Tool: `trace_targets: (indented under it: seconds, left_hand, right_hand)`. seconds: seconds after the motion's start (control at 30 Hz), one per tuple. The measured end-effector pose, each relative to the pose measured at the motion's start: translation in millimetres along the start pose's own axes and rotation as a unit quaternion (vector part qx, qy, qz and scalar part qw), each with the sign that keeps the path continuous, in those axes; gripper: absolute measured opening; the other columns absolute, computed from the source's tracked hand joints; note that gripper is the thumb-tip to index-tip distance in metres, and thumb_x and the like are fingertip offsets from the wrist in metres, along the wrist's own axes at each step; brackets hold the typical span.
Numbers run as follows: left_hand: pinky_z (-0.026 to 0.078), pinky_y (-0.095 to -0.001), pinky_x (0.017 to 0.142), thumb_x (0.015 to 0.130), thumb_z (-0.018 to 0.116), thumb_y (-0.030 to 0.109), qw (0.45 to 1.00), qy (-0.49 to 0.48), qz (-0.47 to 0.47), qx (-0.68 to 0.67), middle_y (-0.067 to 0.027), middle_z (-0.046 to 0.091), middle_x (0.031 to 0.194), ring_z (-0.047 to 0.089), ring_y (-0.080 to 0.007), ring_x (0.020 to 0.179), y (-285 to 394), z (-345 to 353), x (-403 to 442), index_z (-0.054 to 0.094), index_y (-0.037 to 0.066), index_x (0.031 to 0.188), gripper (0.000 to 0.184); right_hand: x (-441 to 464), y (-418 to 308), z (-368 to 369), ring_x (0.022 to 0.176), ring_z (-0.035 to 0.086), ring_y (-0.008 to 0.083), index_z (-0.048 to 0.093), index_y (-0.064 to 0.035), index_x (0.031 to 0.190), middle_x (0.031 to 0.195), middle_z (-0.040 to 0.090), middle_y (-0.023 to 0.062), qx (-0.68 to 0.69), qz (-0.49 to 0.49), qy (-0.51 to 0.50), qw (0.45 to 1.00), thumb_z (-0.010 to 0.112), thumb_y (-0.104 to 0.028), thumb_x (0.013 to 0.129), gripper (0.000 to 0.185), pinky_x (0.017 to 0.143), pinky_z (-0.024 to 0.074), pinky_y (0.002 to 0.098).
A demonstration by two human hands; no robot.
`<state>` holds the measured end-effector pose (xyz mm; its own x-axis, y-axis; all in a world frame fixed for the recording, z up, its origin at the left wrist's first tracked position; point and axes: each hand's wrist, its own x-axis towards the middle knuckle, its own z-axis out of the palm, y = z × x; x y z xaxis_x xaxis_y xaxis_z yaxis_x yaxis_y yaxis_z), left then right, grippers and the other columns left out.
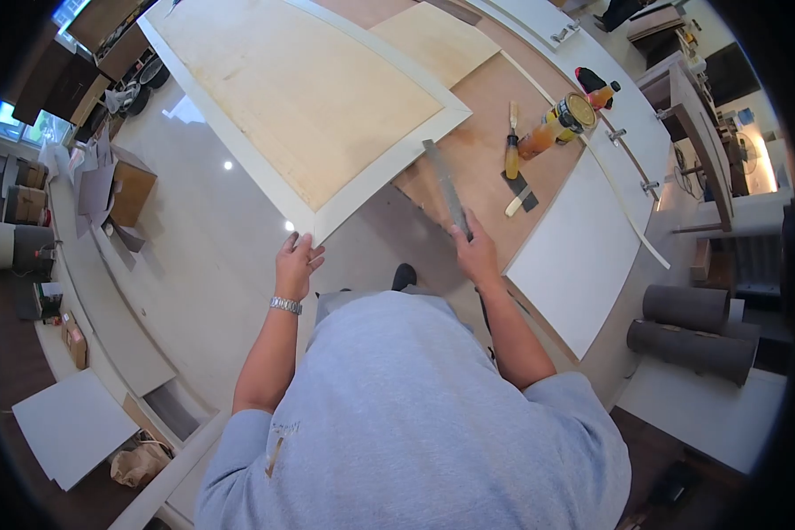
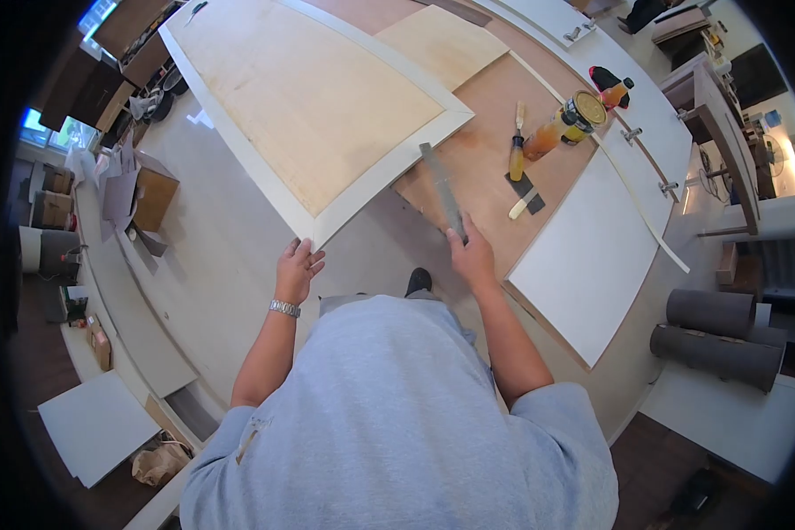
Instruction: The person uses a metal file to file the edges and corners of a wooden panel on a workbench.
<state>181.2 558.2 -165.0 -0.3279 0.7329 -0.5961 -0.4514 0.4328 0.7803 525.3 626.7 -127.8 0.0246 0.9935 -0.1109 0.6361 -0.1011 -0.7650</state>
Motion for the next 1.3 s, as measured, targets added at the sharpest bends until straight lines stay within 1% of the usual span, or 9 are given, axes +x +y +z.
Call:
trace_targets:
  seconds: [0.17, 0.27, 0.47, 0.57, 0.77, 0.97, 1.07, 1.17, 1.3]
  left_hand:
    - [0.056, -0.0356, 0.081, 0.101, 0.061, 0.026, 0.998, -0.002, 0.025, -0.050, -0.0116, 0.062, 0.115, 0.066, -0.0241, 0.097, 1, 14, 19, 0.048, -0.004, 0.128, 0.042]
    - [0.056, -0.0357, 0.079, 0.101, 0.061, 0.027, 1.000, 0.006, 0.021, -0.023, -0.0095, 0.064, 0.112, 0.067, -0.0231, 0.093, -4, 5, 26, 0.052, 0.001, 0.115, 0.030]
    - [0.057, -0.0392, 0.079, 0.101, 0.060, 0.024, 0.999, 0.012, -0.002, -0.031, -0.0092, 0.065, 0.112, 0.066, -0.0215, 0.094, 1, -42, 14, 0.054, 0.002, 0.115, 0.027]
    - [0.056, -0.0391, 0.079, 0.101, 0.060, 0.026, 1.000, 0.013, -0.018, -0.019, -0.0085, 0.065, 0.113, 0.066, -0.0213, 0.095, 12, -66, 2, 0.054, 0.003, 0.116, 0.028]
    - [0.054, -0.0421, 0.080, 0.102, 0.059, 0.031, 0.997, 0.023, -0.070, -0.013, -0.0070, 0.065, 0.117, 0.066, -0.0213, 0.098, 26, -94, 1, 0.047, 0.007, 0.125, 0.035]
    - [0.062, -0.0431, 0.075, 0.099, 0.063, 0.029, 0.999, -0.039, -0.030, 0.021, -0.0099, 0.064, 0.120, 0.069, -0.0229, 0.100, 30, -91, 15, 0.046, 0.006, 0.125, 0.039]
    - [0.063, -0.0401, 0.069, 0.098, 0.065, 0.027, 0.998, -0.021, -0.006, 0.055, -0.0111, 0.065, 0.117, 0.069, -0.0218, 0.096, 26, -90, 17, 0.047, 0.004, 0.124, 0.040]
    - [0.063, -0.0400, 0.068, 0.096, 0.067, 0.024, 0.998, -0.017, -0.009, 0.054, -0.0113, 0.065, 0.115, 0.070, -0.0216, 0.095, 28, -88, 15, 0.048, 0.003, 0.123, 0.039]
    - [0.063, -0.0390, 0.066, 0.095, 0.069, 0.022, 0.997, -0.042, 0.004, 0.058, -0.0120, 0.066, 0.111, 0.071, -0.0222, 0.091, 40, -86, 12, 0.049, 0.001, 0.122, 0.039]
  right_hand:
    - [17, 8, 5, 0.108, 0.065, 0.0403, 0.049, -0.0084, 0.144, 0.119, 0.066, 0.0260, -0.008, -0.041, -0.030, 0.999, 0.062, -0.029, 0.095, 0.055, 0.092, 0.0508, 0.0412]
    - [23, 18, 11, 0.105, 0.066, 0.0395, 0.050, -0.0088, 0.144, 0.115, 0.067, 0.0245, -0.022, -0.078, -0.005, 0.997, 0.062, -0.028, 0.095, 0.055, 0.090, 0.0510, 0.0421]
    - [14, 16, 9, 0.095, 0.066, 0.0363, 0.054, -0.0090, 0.141, 0.105, 0.068, 0.0205, 0.002, -0.064, 0.003, 0.998, 0.062, -0.026, 0.095, 0.050, 0.084, 0.0517, 0.0417]
    - [3, 13, 24, 0.090, 0.066, 0.0351, 0.057, -0.0116, 0.139, 0.101, 0.067, 0.0177, -0.012, -0.134, 0.045, 0.990, 0.062, -0.026, 0.096, 0.046, 0.081, 0.0521, 0.0408]
    - [-27, -12, 61, 0.079, 0.062, 0.0320, 0.059, -0.0226, 0.138, 0.085, 0.059, 0.0118, -0.079, -0.073, -0.026, 0.994, 0.063, -0.029, 0.096, 0.042, 0.075, 0.0521, 0.0421]
    - [-43, -28, 81, 0.078, 0.062, 0.0331, 0.058, -0.0278, 0.138, 0.084, 0.057, 0.0122, -0.134, -0.055, -0.030, 0.989, 0.060, -0.032, 0.098, 0.040, 0.070, 0.0523, 0.0450]
    - [-14, -35, 91, 0.078, 0.063, 0.0343, 0.057, -0.0296, 0.140, 0.086, 0.057, 0.0137, -0.231, -0.043, -0.061, 0.970, 0.058, -0.032, 0.099, 0.041, 0.069, 0.0523, 0.0464]
    - [40, -44, 104, 0.076, 0.062, 0.0362, 0.055, -0.0307, 0.141, 0.085, 0.056, 0.0151, -0.212, -0.111, -0.005, 0.971, 0.057, -0.030, 0.098, 0.043, 0.068, 0.0518, 0.0477]
    - [21, -40, 99, 0.078, 0.062, 0.0379, 0.056, -0.0297, 0.139, 0.086, 0.057, 0.0165, -0.226, -0.105, -0.022, 0.968, 0.057, -0.031, 0.098, 0.041, 0.068, 0.0515, 0.0488]
